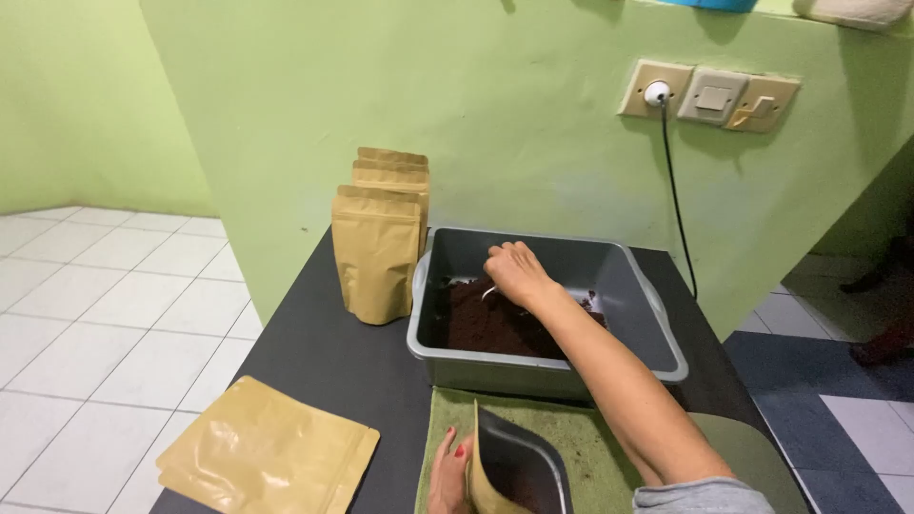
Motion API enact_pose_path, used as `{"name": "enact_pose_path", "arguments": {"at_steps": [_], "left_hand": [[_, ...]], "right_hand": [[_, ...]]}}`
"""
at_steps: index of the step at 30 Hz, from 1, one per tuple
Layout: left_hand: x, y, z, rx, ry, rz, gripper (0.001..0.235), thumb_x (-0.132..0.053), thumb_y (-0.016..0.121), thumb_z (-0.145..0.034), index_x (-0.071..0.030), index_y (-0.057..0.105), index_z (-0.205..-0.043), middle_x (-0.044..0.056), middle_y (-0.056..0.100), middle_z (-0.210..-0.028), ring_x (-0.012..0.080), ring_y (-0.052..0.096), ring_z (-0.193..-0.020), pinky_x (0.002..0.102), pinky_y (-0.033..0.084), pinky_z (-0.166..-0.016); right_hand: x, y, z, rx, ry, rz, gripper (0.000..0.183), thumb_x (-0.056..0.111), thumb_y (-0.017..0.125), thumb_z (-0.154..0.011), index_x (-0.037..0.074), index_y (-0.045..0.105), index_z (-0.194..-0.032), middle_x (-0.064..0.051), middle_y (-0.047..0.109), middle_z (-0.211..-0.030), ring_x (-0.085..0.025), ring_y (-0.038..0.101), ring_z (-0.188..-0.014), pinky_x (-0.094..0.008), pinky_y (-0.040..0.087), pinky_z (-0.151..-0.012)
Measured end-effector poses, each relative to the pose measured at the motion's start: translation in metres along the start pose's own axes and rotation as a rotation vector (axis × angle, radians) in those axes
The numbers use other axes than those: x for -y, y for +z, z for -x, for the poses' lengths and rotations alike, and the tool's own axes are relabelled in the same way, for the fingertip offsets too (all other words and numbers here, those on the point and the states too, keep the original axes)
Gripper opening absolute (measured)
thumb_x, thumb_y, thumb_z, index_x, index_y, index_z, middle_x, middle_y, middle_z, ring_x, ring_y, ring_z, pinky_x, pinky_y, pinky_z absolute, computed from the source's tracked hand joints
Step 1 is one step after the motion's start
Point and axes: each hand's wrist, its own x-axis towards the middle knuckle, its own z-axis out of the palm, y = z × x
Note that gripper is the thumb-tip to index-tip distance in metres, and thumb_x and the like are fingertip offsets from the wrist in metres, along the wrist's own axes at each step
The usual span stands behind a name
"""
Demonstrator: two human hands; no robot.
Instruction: Filling paper bags with coffee grounds using a spoon and weighing them on a digital scale.
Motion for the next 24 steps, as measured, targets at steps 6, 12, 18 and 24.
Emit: {"name": "enact_pose_path", "arguments": {"at_steps": [6,12,18,24], "left_hand": [[-0.021,0.006,0.035,0.020,0.015,-0.299,0.052,-0.045,0.045,-0.097,-0.028,0.071,-0.138,-0.012,0.036,-0.167,0.0082,0.028,-0.156,0.029,0.028,-0.127],[-0.050,-0.008,0.143,0.175,1.328,-0.367,0.088,-0.061,0.038,-0.105,0.010,0.019,-0.154,0.028,0.052,-0.143,0.0385,0.056,-0.133,0.054,0.043,-0.113],[-0.067,-0.014,0.150,0.189,0.800,-0.185,0.058,-0.037,0.052,-0.096,-0.017,0.049,-0.151,0.015,0.065,-0.133,0.0260,0.065,-0.121,0.043,0.054,-0.103],[-0.064,-0.018,0.144,0.131,0.750,0.037,0.035,0.000,0.065,-0.089,-0.001,0.072,-0.124,0.009,0.072,-0.115,0.0176,0.068,-0.098,0.032,0.058,-0.091]], "right_hand": [[-0.003,-0.040,0.029,-0.230,-0.013,0.034,0.041,0.014,0.076,-0.076,0.017,0.072,-0.116,-0.005,0.067,-0.112,-0.027,0.059,-0.103,-0.044,0.041,-0.099],[0.049,-0.185,0.126,-0.396,0.144,-0.238,0.023,0.010,0.073,-0.084,0.008,0.076,-0.106,-0.007,0.072,-0.109,-0.025,0.062,-0.102,-0.042,0.042,-0.101],[0.118,-0.221,0.242,-0.464,0.368,-0.540,0.010,-0.007,0.071,-0.075,0.002,0.069,-0.079,-0.005,0.072,-0.084,-0.014,0.063,-0.068,-0.026,0.050,-0.065],[0.185,-0.168,0.316,-0.061,0.609,-1.032,0.060,0.016,0.094,-0.060,0.011,0.072,-0.116,0.002,0.076,-0.099,-0.009,0.064,-0.069,-0.023,0.053,-0.057]]}}
